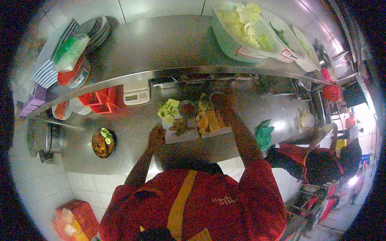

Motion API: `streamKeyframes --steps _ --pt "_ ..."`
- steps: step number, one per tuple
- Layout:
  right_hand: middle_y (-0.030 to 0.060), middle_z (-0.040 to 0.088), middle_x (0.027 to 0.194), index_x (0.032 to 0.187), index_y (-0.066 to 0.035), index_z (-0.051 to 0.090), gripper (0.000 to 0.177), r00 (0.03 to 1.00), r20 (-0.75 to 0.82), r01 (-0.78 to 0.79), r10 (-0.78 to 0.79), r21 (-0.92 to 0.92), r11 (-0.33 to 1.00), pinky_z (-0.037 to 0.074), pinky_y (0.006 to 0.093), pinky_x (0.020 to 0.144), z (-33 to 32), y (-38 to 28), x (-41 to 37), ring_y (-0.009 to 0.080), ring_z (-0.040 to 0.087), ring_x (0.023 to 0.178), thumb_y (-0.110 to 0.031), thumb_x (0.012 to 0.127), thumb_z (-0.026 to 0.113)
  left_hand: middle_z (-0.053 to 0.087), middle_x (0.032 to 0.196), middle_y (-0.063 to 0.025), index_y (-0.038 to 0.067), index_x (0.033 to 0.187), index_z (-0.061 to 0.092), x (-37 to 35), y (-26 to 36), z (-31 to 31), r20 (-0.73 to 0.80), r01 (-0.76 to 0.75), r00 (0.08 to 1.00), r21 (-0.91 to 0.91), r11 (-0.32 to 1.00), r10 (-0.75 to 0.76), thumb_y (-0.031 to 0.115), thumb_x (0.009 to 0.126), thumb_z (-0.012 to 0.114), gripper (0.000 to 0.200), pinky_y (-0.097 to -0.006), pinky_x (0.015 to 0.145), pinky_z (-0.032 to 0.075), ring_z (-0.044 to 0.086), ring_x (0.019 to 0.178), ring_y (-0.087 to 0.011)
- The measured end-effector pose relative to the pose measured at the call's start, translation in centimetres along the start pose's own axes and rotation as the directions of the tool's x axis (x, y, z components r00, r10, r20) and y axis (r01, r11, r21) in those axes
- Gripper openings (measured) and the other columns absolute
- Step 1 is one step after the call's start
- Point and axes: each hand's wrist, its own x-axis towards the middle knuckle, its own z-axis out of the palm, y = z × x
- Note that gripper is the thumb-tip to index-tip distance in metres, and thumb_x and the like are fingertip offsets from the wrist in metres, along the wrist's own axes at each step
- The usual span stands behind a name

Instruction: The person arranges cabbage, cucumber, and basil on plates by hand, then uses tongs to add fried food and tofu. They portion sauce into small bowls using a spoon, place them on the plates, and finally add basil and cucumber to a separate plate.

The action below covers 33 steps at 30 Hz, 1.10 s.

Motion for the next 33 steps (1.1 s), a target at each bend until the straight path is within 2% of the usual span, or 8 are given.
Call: streamKeyframes --steps 4,16,19,24,26,29,32,33 --pt "0.0090 0.056 0.099 0.111 -0.006 0.052 0.040 0.982 0.188 0.138 0.003 -0.735 0.664 0.047 0.0384 0.075 -5.4 -1.2 3.6 0.0248 0.057 0.088 -0.039 0.090 0.053 0.063 0.080 -0.0133 0.006 0.084 0.060 0.2 1.5 -3.0 0.023 0.201 0.980 -0.109 0.973 -0.200 0.023 0.079 0.061 0.018 -0.0412 0.070 0.048 0.061 0.080 -0.0301" --pt "0.0088 0.056 0.099 0.112 -0.005 0.052 0.039 0.850 0.482 0.277 0.214 -0.754 0.596 0.047 0.0370 0.078 -10.2 2.1 8.5 0.0237 0.056 0.088 -0.038 0.091 0.052 0.065 0.074 -0.0117 0.005 0.085 0.062 -3.0 -2.9 -3.9 -0.262 0.250 0.935 0.009 0.968 -0.239 0.030 0.084 0.057 0.025 -0.0368 0.065 0.050 0.064 0.070 -0.0246" --pt "0.0088 0.056 0.099 0.112 -0.005 0.052 0.039 0.740 0.635 0.332 0.220 -0.631 0.701 0.046 0.0366 0.078 -13.1 3.0 10.5 0.0234 0.056 0.088 -0.038 0.091 0.051 0.065 0.084 -0.0160 0.003 0.087 0.062 -4.9 -2.7 -4.2 -0.262 0.238 0.899 -0.377 0.895 -0.350 0.029 0.085 0.055 0.026 -0.0414 0.072 0.050 0.063 0.081 -0.0306" --pt "0.0036 0.055 0.084 0.106 -0.006 0.058 0.024 0.951 0.137 -0.058 0.277 -0.803 0.593 0.047 0.0329 0.060 -12.8 4.1 12.4 0.0137 0.056 0.074 -0.020 0.087 0.058 0.061 0.094 -0.0181 0.006 0.092 0.063 -7.7 0.1 -5.2 -0.297 0.410 0.857 -0.104 0.906 -0.422 0.025 0.080 0.056 0.024 -0.0426 0.078 0.048 0.058 0.094 -0.0339" --pt "0.0020 0.053 0.080 0.104 -0.007 0.057 0.023 0.455 0.843 -0.468 0.288 -0.049 0.882 0.043 0.0318 0.048 -16.2 6.1 16.3 0.0132 0.052 0.062 -0.020 0.086 0.060 0.062 0.094 -0.0180 0.006 0.091 0.063 -8.8 2.6 -5.6 -0.436 0.320 0.842 -0.068 0.945 -0.316 0.029 0.080 0.058 0.027 -0.0418 0.079 0.048 0.059 0.093 -0.0336" --pt "0.0004 0.048 0.075 0.099 -0.006 0.055 0.020 0.881 0.297 -0.217 0.369 -0.440 0.871 0.040 0.0310 0.046 -26.7 15.2 27.8 0.0130 0.045 0.055 -0.020 0.086 0.059 0.066 0.081 -0.0115 0.002 0.096 0.061 -10.2 3.7 -4.8 -0.390 0.491 0.770 -0.142 0.860 -0.504 0.026 0.089 0.055 0.026 -0.0292 0.060 0.050 0.065 0.070 -0.0209" --pt "-0.0004 0.045 0.072 0.097 -0.007 0.052 0.017 0.873 -0.007 -0.310 0.488 -0.779 0.545 0.040 0.0307 0.049 -12.6 3.8 13.9 0.0131 0.042 0.054 -0.020 0.087 0.057 0.064 0.094 -0.0199 0.007 0.090 0.067 -11.8 2.7 -3.5 -0.382 0.448 0.694 -0.433 0.782 -0.610 0.028 0.081 0.058 0.025 -0.0403 0.078 0.049 0.063 0.089 -0.0337" --pt "0.0001 0.044 0.073 0.096 -0.007 0.052 0.017 0.913 0.214 -0.011 0.348 -0.839 0.545 0.041 0.0308 0.051 -13.9 6.0 15.6 0.0130 0.042 0.056 -0.021 0.087 0.057 0.066 0.086 -0.0197 0.004 0.093 0.066 -12.6 1.0 -2.3 -0.389 0.441 0.637 -0.524 0.729 -0.665 0.027 0.083 0.059 0.026 -0.0383 0.071 0.051 0.066 0.079 -0.0300"
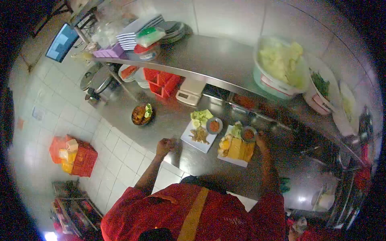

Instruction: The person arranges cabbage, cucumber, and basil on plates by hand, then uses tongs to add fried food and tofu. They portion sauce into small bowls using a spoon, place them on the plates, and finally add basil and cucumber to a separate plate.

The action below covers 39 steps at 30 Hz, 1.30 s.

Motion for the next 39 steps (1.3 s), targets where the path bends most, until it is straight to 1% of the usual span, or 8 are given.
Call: streamKeyframes --steps 2,5,9,13,18,20,30,39 --pt "0.0011 0.043 0.073 0.095 -0.009 0.051 0.017 0.852 -0.024 0.479 -0.523 -0.366 0.798 0.042 0.0312 0.056 0.2 6.0 5.2 0.0127 0.043 0.061 -0.023 0.088 0.056 0.066 0.084 -0.0192 0.002 0.093 0.066 -2.0 2.9 -0.5 -0.005 0.046 0.999 0.018 0.999 -0.046 0.027 0.084 0.059 0.027 -0.0368 0.067 0.051 0.066 0.076 -0.0280" --pt "0.0035 0.047 0.076 0.096 -0.009 0.052 0.020 0.997 -0.025 0.076 -0.076 -0.022 0.997 0.044 0.0333 0.060 1.9 -8.9 -8.8 0.0138 0.047 0.064 -0.027 0.089 0.056 0.067 0.080 -0.0149 -0.002 0.092 0.064 -3.8 4.9 -1.2 -0.036 0.078 0.996 -0.013 0.997 -0.078 0.031 0.085 0.061 0.034 -0.0316 0.058 0.051 0.066 0.068 -0.0205" --pt "0.0067 0.053 0.082 0.104 -0.007 0.054 0.025 0.996 -0.078 0.064 -0.050 0.184 0.981 0.046 0.0339 0.062 2.5 -9.6 -10.0 0.0172 0.052 0.070 -0.028 0.091 0.054 0.065 0.079 -0.0095 0.000 0.098 0.060 -5.9 6.4 -1.0 0.060 0.131 0.990 -0.066 0.989 -0.127 0.034 0.086 0.060 0.036 -0.0273 0.053 0.048 0.062 0.063 -0.0156" --pt "0.0092 0.061 0.099 0.110 -0.005 0.058 0.028 0.893 -0.156 0.350 -0.423 -0.352 0.868 0.047 0.0349 0.073 3.1 -6.8 -8.3 0.0233 0.058 0.084 -0.024 0.091 0.051 0.064 0.071 -0.0101 -0.001 0.097 0.061 -7.0 7.2 1.4 0.186 0.147 0.978 -0.308 0.940 -0.092 0.030 0.088 0.057 0.033 -0.0262 0.049 0.046 0.060 0.057 -0.0135" --pt "0.0131 0.063 0.098 0.105 -0.001 0.059 0.030 0.965 -0.162 0.166 -0.207 -0.238 0.957 0.046 0.0382 0.077 2.8 -9.4 -9.3 0.0268 0.060 0.089 -0.024 0.086 0.058 0.064 0.079 -0.0106 0.000 0.096 0.060 -7.7 10.3 6.6 0.384 -0.008 0.914 -0.310 0.951 0.133 0.025 0.089 0.056 0.027 -0.0264 0.054 0.049 0.061 0.068 -0.0139" --pt "0.0158 0.062 0.091 0.098 0.001 0.058 0.025 0.804 -0.245 0.434 -0.542 -0.382 0.816 0.046 0.0399 0.073 3.4 -6.3 -6.2 0.0289 0.059 0.083 -0.021 0.084 0.058 0.062 0.085 -0.0065 0.001 0.100 0.057 -6.4 9.1 9.9 0.471 -0.203 0.851 -0.112 0.973 0.232 0.025 0.090 0.057 0.027 -0.0272 0.061 0.048 0.060 0.072 -0.0144" --pt "0.0199 0.057 0.085 0.088 -0.002 0.054 0.014 0.869 -0.152 0.331 -0.471 -0.527 0.783 0.044 0.0434 0.070 3.5 -7.4 -9.0 0.0365 0.057 0.081 -0.016 0.086 0.054 0.061 0.079 -0.0077 -0.001 0.098 0.058 -7.1 13.6 12.9 0.475 -0.497 0.721 -0.153 0.854 0.505 0.022 0.091 0.052 0.025 -0.0279 0.066 0.048 0.059 0.076 -0.0141" --pt "0.0215 0.058 0.089 0.095 -0.002 0.053 0.021 0.830 -0.203 0.411 -0.520 -0.409 0.815 0.044 0.0451 0.073 3.3 -9.7 -12.5 0.0381 0.058 0.084 -0.021 0.089 0.051 0.067 0.089 -0.0117 -0.001 0.097 0.063 -6.6 12.3 11.1 0.478 -0.120 0.866 -0.089 0.989 0.148 0.016 0.086 0.055 0.022 -0.0310 0.076 0.047 0.062 0.082 -0.0176"
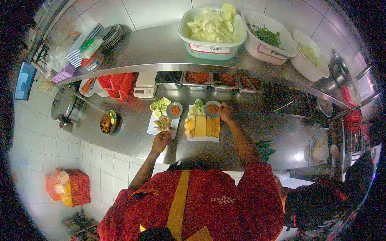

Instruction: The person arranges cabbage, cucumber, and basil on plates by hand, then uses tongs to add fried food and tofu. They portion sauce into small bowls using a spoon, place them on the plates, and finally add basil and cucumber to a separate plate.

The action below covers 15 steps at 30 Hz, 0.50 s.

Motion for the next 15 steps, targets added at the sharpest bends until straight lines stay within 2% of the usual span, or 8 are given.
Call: streamKeyframes --steps 2,6,8,10,12,13,14,15 --pt "0.0191 0.059 0.090 0.097 -0.002 0.052 0.022 0.998 -0.057 -0.044 0.036 -0.150 0.988 0.045 0.0456 0.071 0.2 0.3 0.4 0.0377 0.058 0.081 -0.023 0.088 0.053 0.066 0.089 -0.0118 -0.001 0.097 0.063 -0.4 0.5 -0.2 -0.005 -0.013 1.000 -0.037 0.999 0.013 0.017 0.086 0.055 0.022 -0.0309 0.076 0.048 0.062 0.081 -0.0170" --pt "0.0177 0.061 0.091 0.097 -0.003 0.054 0.024 0.997 -0.073 -0.003 -0.014 -0.234 0.972 0.046 0.0450 0.072 2.4 4.9 2.0 0.0373 0.059 0.082 -0.026 0.087 0.054 0.066 0.088 -0.0129 -0.001 0.097 0.063 -0.5 0.9 -0.6 -0.012 0.009 1.000 -0.078 0.997 -0.010 0.020 0.086 0.055 0.024 -0.0309 0.076 0.048 0.062 0.081 -0.0158" --pt "0.0175 0.061 0.088 0.095 -0.003 0.057 0.027 0.993 0.080 -0.064 0.090 -0.278 0.958 0.046 0.0451 0.074 1.5 4.0 1.7 0.0365 0.059 0.081 -0.028 0.087 0.055 0.066 0.089 -0.0133 -0.001 0.097 0.063 -0.4 0.6 -0.7 -0.029 0.018 0.999 -0.061 0.998 -0.020 0.021 0.087 0.055 0.025 -0.0310 0.077 0.048 0.063 0.083 -0.0175" --pt "0.0169 0.062 0.087 0.094 -0.003 0.059 0.028 0.997 0.066 -0.017 0.030 -0.183 0.983 0.046 0.0448 0.074 0.1 2.4 0.9 0.0353 0.059 0.081 -0.029 0.086 0.054 0.066 0.090 -0.0137 -0.001 0.097 0.063 -0.2 -0.4 -1.0 -0.077 0.027 0.997 -0.043 0.999 -0.030 0.023 0.087 0.055 0.027 -0.0311 0.078 0.048 0.063 0.085 -0.0192" --pt "0.0159 0.063 0.086 0.095 -0.003 0.060 0.029 0.999 0.042 -0.030 0.034 -0.093 0.995 0.046 0.0441 0.074 -0.5 0.4 0.6 0.0330 0.060 0.083 -0.030 0.086 0.054 0.060 0.083 -0.0073 -0.001 0.099 0.057 0.0 -1.5 -1.5 -0.040 -0.145 0.987 0.150 0.978 0.153 0.023 0.091 0.054 0.026 -0.0281 0.067 0.049 0.058 0.073 -0.0123" --pt "0.0153 0.063 0.087 0.096 -0.003 0.060 0.030 0.995 0.032 -0.088 0.092 -0.107 0.990 0.046 0.0438 0.074 -0.6 0.4 0.3 0.0319 0.060 0.083 -0.031 0.086 0.055 0.062 0.086 -0.0088 -0.001 0.098 0.058 -0.4 -0.2 -1.7 -0.095 -0.172 0.978 0.135 0.976 0.185 0.025 0.091 0.054 0.028 -0.0284 0.067 0.049 0.059 0.074 -0.0128" --pt "0.0153 0.063 0.087 0.096 -0.003 0.060 0.030 0.998 0.045 -0.047 0.052 -0.097 0.994 0.046 0.0438 0.074 -0.4 1.4 0.1 0.0319 0.060 0.083 -0.031 0.086 0.055 0.063 0.087 -0.0096 -0.001 0.097 0.059 -0.5 1.7 -2.3 -0.107 -0.094 0.989 0.092 0.991 0.104 0.027 0.091 0.055 0.029 -0.0293 0.068 0.049 0.060 0.076 -0.0143" --pt "0.0147 0.063 0.088 0.099 -0.002 0.060 0.033 0.999 -0.032 -0.012 0.008 -0.119 0.993 0.046 0.0422 0.074 0.2 3.4 -0.1 0.0301 0.060 0.083 -0.033 0.087 0.056 0.064 0.091 -0.0138 -0.001 0.096 0.061 -0.5 4.3 -3.4 -0.135 -0.131 0.980 0.101 0.986 0.144 0.027 0.089 0.056 0.029 -0.0318 0.072 0.049 0.061 0.081 -0.0205"
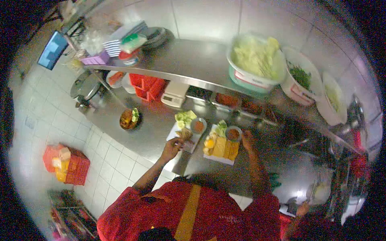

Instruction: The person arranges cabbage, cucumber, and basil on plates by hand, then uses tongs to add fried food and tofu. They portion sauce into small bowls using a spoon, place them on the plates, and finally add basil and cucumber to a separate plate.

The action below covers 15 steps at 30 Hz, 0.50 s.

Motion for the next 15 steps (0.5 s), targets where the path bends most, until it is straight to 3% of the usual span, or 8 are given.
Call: streamKeyframes --steps 2,5,6,7,10,12,13,15 --pt "0.0133 0.062 0.089 0.105 -0.002 0.058 0.039 0.983 -0.175 0.045 -0.052 -0.045 0.998 0.047 0.0389 0.075 1.4 2.7 0.0 0.0267 0.060 0.082 -0.036 0.087 0.058 0.065 0.092 -0.0175 -0.002 0.094 0.063 2.1 6.5 -3.4 -0.093 -0.108 0.989 0.052 0.993 0.112 0.026 0.087 0.057 0.030 -0.0342 0.074 0.048 0.063 0.083 -0.0255" --pt "0.0095 0.060 0.091 0.108 -0.001 0.056 0.043 0.994 -0.006 -0.107 0.113 0.272 0.956 0.047 0.0348 0.074 -2.7 0.4 -2.3 0.0226 0.059 0.081 -0.039 0.089 0.056 0.065 0.084 -0.0160 -0.002 0.093 0.063 6.2 20.5 -11.2 -0.147 -0.370 0.890 0.320 0.872 0.431 0.022 0.087 0.058 0.026 -0.0336 0.069 0.048 0.063 0.078 -0.0215" --pt "0.0080 0.059 0.090 0.109 -0.002 0.056 0.042 0.975 0.011 -0.205 0.223 0.436 0.876 0.047 0.0337 0.072 -3.2 -0.2 -3.4 0.0213 0.058 0.080 -0.039 0.090 0.055 0.064 0.083 -0.0144 0.000 0.094 0.063 7.6 24.3 -13.1 -0.213 -0.428 0.854 0.228 0.874 0.474 0.019 0.085 0.059 0.022 -0.0330 0.068 0.048 0.062 0.076 -0.0204" --pt "0.0077 0.060 0.091 0.109 -0.002 0.056 0.042 0.979 -0.036 -0.180 0.202 0.327 0.928 0.047 0.0337 0.070 -4.0 -0.9 -4.3 0.0204 0.058 0.079 -0.039 0.090 0.055 0.064 0.085 -0.0138 0.000 0.095 0.062 10.6 26.2 -15.4 -0.253 -0.566 0.700 0.375 0.734 0.668 0.017 0.085 0.059 0.020 -0.0321 0.068 0.048 0.063 0.077 -0.0209" --pt "0.0078 0.061 0.092 0.110 -0.005 0.057 0.041 0.961 -0.245 -0.062 0.127 0.255 0.965 0.047 0.0357 0.061 -2.9 0.6 -6.5 0.0184 0.057 0.075 -0.041 0.090 0.053 0.063 0.093 -0.0163 0.001 0.097 0.062 17.7 33.3 -20.7 -0.212 -0.667 0.550 0.471 0.578 0.808 0.021 0.084 0.061 0.024 -0.0348 0.073 0.049 0.063 0.084 -0.0251" --pt "0.0090 0.062 0.098 0.111 -0.008 0.058 0.043 0.968 0.032 -0.249 0.247 0.148 0.957 0.048 0.0366 0.068 -5.5 0.4 -8.1 0.0189 0.059 0.081 -0.044 0.089 0.054 0.061 0.106 -0.0191 0.004 0.106 0.060 23.8 34.9 -23.4 -0.114 -0.501 0.693 0.634 0.590 0.712 0.038 0.085 0.059 0.040 -0.0380 0.082 0.049 0.061 0.096 -0.0311" --pt "0.0085 0.062 0.097 0.110 -0.009 0.058 0.039 0.937 0.134 -0.329 0.324 0.024 0.944 0.048 0.0358 0.073 -7.7 -3.8 -9.2 0.0188 0.059 0.083 -0.041 0.090 0.054 0.061 0.106 -0.0191 0.004 0.106 0.060 26.8 35.0 -24.4 -0.111 -0.519 0.678 0.628 0.580 0.727 0.038 0.085 0.059 0.040 -0.0380 0.082 0.049 0.061 0.096 -0.0311" --pt "0.0081 0.062 0.097 0.109 -0.010 0.059 0.034 0.889 0.206 -0.397 0.410 -0.103 0.912 0.048 0.0351 0.078 -10.9 -12.0 -10.3 0.0187 0.060 0.085 -0.038 0.090 0.054 0.055 0.116 -0.0235 0.006 0.112 0.059 32.9 33.6 -25.8 -0.010 -0.216 0.889 0.872 0.439 0.458 0.052 0.072 0.066 0.061 -0.0421 0.089 0.046 0.056 0.106 -0.0328"
